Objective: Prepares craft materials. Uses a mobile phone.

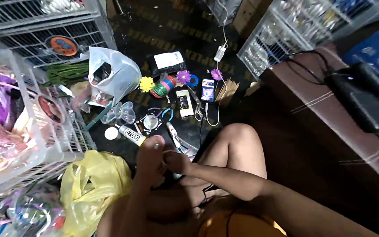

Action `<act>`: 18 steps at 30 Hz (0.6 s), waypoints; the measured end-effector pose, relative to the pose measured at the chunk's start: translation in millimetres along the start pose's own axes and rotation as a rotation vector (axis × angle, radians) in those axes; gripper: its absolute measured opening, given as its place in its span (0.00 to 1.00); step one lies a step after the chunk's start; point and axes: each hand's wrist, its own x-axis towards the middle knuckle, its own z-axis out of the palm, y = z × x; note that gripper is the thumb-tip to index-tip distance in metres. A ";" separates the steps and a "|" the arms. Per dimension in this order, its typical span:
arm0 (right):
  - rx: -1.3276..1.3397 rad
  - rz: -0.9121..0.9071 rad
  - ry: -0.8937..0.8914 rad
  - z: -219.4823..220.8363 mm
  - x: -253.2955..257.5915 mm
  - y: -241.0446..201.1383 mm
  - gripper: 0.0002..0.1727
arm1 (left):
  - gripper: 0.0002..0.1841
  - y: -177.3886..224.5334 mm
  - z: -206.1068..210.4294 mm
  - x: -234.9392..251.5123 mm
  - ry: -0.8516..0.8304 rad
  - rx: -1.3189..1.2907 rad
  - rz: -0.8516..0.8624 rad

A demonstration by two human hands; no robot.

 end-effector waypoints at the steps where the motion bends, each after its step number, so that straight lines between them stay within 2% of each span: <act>1: 0.010 0.018 0.035 -4.1 -4.7 -11.6 0.25 | 0.23 20.6 7.5 -27.1 0.029 -0.022 0.157; 2: 0.036 0.043 0.068 -6.4 -7.1 -23.5 0.25 | 0.27 39.2 22.5 -56.2 0.076 -0.060 0.346; 3: 0.073 0.062 0.009 -13.2 -6.6 -35.2 0.26 | 0.32 53.0 46.6 -82.3 0.152 -0.124 0.570; 4: 0.097 -0.003 -0.034 -13.4 2.0 -38.6 0.26 | 0.36 65.9 71.7 -102.2 0.190 -0.154 0.768; 5: 0.142 -0.071 -0.057 -12.1 9.6 -44.3 0.26 | 0.36 73.9 95.1 -115.4 0.219 -0.137 0.944; 7: 0.285 -0.169 -0.060 -9.5 14.6 -63.9 0.25 | 0.25 66.7 123.7 -120.1 0.289 -0.019 1.134; 8: 0.338 -0.207 -0.058 -9.1 12.9 -73.5 0.25 | 0.20 54.2 121.9 -118.1 0.291 0.042 1.105; 9: 0.353 -0.233 -0.056 -10.6 9.1 -81.1 0.25 | 0.18 42.0 108.2 -116.3 0.288 0.121 0.991; 10: 0.330 -0.251 -0.037 -12.8 3.7 -84.6 0.25 | 0.20 34.3 85.5 -113.6 0.224 0.222 0.786; 11: 0.279 -0.262 0.002 -13.0 -4.0 -82.9 0.24 | 0.24 35.2 54.2 -107.4 0.065 0.335 0.482; 12: 0.196 -0.265 0.001 -16.5 -14.5 -77.4 0.26 | 0.29 28.5 27.1 -95.5 -0.011 0.458 0.219; 13: 0.187 -0.286 -0.029 -20.2 -15.7 -66.1 0.28 | 0.29 3.8 11.5 -87.6 0.072 0.482 0.062; 14: 0.215 -0.281 -0.058 -23.7 -17.2 -54.0 0.26 | 0.25 -25.1 -3.0 -84.3 0.277 0.484 0.021; 15: 0.206 -0.262 -0.109 -27.5 -22.1 -42.3 0.25 | 0.21 -42.6 -23.2 -83.5 0.408 0.428 -0.047; 18: 0.133 -0.199 -0.153 -23.9 -37.9 -7.7 0.24 | 0.15 -50.4 -73.3 -86.8 0.686 0.064 -0.187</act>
